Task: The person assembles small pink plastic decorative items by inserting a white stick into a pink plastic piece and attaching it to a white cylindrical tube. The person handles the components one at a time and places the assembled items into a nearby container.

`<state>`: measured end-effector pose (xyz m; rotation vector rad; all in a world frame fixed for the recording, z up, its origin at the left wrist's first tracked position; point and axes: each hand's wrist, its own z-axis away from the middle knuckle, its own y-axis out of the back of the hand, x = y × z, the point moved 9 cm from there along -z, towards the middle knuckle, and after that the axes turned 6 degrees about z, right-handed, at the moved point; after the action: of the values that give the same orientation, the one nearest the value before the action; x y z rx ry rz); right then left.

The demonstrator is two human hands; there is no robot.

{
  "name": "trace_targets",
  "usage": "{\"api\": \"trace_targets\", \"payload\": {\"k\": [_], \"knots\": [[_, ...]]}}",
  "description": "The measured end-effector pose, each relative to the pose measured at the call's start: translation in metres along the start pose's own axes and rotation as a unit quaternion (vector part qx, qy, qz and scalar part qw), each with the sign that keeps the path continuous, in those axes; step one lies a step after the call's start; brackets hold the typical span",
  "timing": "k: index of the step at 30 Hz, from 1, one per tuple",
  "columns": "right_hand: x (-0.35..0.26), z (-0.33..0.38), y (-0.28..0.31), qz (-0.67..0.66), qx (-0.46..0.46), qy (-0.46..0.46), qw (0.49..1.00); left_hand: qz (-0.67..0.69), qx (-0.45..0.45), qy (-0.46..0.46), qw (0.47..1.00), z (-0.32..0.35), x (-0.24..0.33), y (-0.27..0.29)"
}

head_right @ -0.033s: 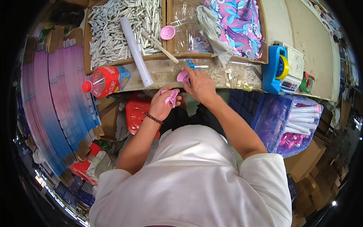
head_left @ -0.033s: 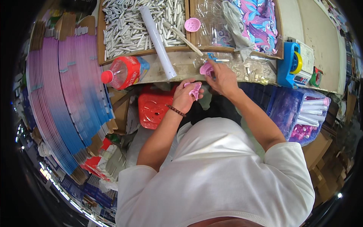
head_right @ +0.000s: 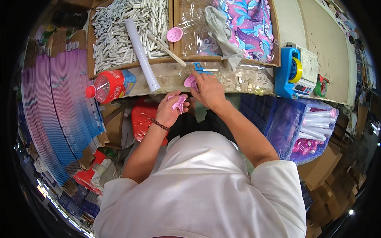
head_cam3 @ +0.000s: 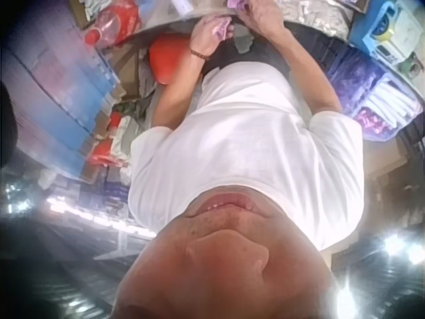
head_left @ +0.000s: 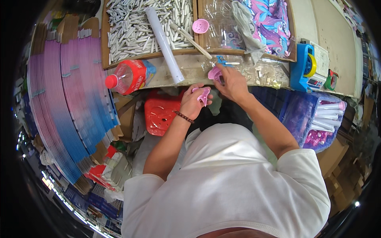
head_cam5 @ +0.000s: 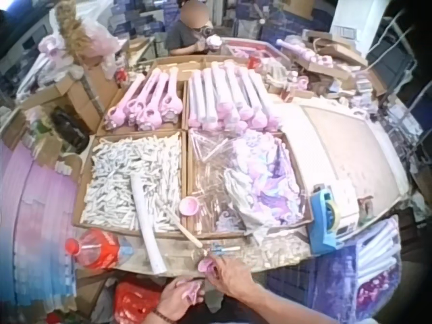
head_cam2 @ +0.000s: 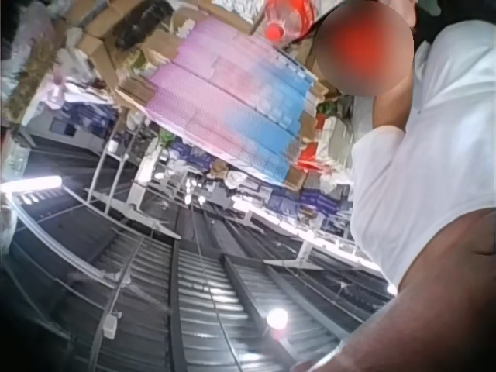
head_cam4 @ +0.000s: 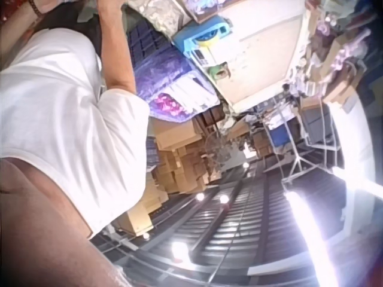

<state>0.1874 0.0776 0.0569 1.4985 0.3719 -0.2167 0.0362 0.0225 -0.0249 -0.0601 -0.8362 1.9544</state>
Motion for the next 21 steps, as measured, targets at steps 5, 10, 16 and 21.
{"api": "trace_targets", "payload": {"k": [5, 10, 16, 21], "knots": [[-0.012, 0.000, -0.009, -0.029, -0.013, 0.006, 0.999, -0.021, 0.001, 0.008, 1.000, 0.001, -0.008, 0.006], [-0.011, -0.007, -0.008, -0.036, 0.003, 0.005, 0.999, -0.015, -0.004, 0.013, 1.000, 0.002, -0.012, 0.005], [-0.003, -0.009, 0.001, -0.048, 0.024, -0.013, 0.998, -0.025, 0.003, 0.004, 1.000, 0.004, -0.009, 0.005], [0.006, -0.011, 0.019, -0.057, 0.060, -0.027, 0.996, -0.015, 0.006, 0.009, 1.000, 0.005, -0.011, 0.010]]}}
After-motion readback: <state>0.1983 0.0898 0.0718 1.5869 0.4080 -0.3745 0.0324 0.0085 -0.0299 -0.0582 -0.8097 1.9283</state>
